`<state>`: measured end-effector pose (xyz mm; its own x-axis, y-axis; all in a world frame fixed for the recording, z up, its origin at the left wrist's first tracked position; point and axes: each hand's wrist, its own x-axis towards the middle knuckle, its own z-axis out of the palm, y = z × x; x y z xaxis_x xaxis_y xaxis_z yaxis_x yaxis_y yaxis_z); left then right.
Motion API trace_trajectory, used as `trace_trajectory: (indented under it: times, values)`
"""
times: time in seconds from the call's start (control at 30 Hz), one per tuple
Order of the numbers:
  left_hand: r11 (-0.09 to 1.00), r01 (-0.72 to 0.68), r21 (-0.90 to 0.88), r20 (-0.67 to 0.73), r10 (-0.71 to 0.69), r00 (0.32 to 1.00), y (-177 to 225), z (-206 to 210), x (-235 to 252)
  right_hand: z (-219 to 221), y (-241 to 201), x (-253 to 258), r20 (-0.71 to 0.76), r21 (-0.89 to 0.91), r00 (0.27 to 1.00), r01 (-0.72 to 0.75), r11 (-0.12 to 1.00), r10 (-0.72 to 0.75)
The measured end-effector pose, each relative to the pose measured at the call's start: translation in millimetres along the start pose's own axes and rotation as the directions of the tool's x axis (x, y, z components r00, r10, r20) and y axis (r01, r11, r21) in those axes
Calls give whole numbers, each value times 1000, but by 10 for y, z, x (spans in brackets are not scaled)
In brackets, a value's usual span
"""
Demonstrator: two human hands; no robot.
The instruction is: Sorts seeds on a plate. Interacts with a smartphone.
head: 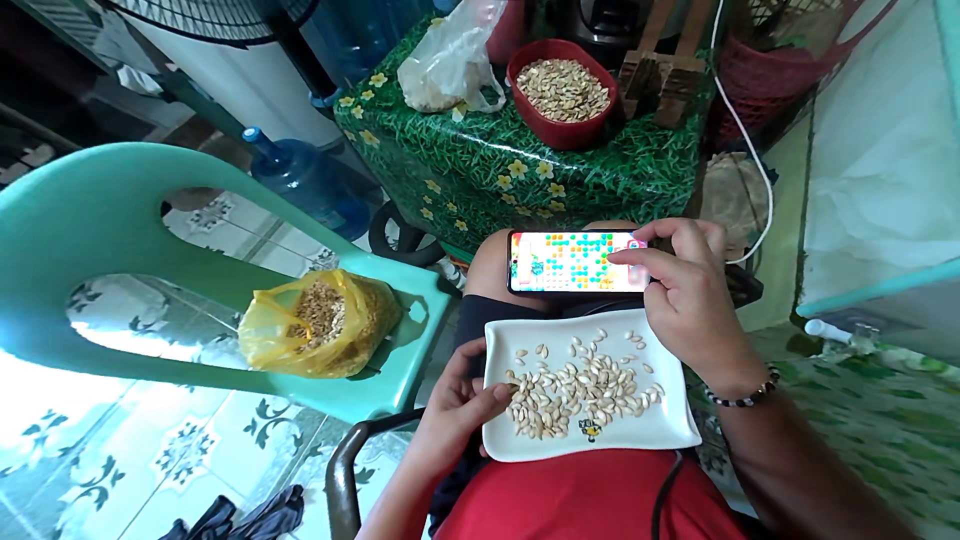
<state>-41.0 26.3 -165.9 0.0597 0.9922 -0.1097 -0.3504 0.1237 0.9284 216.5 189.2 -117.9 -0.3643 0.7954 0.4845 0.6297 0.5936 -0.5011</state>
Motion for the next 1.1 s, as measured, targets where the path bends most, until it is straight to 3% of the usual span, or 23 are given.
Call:
trace_trajectory:
  times: [1.1]
  values:
    - [1000, 1, 9, -11, -1, 1000, -6, -5, -5, -4, 30, -31, 2, -51, 1000, 11, 999, -10]
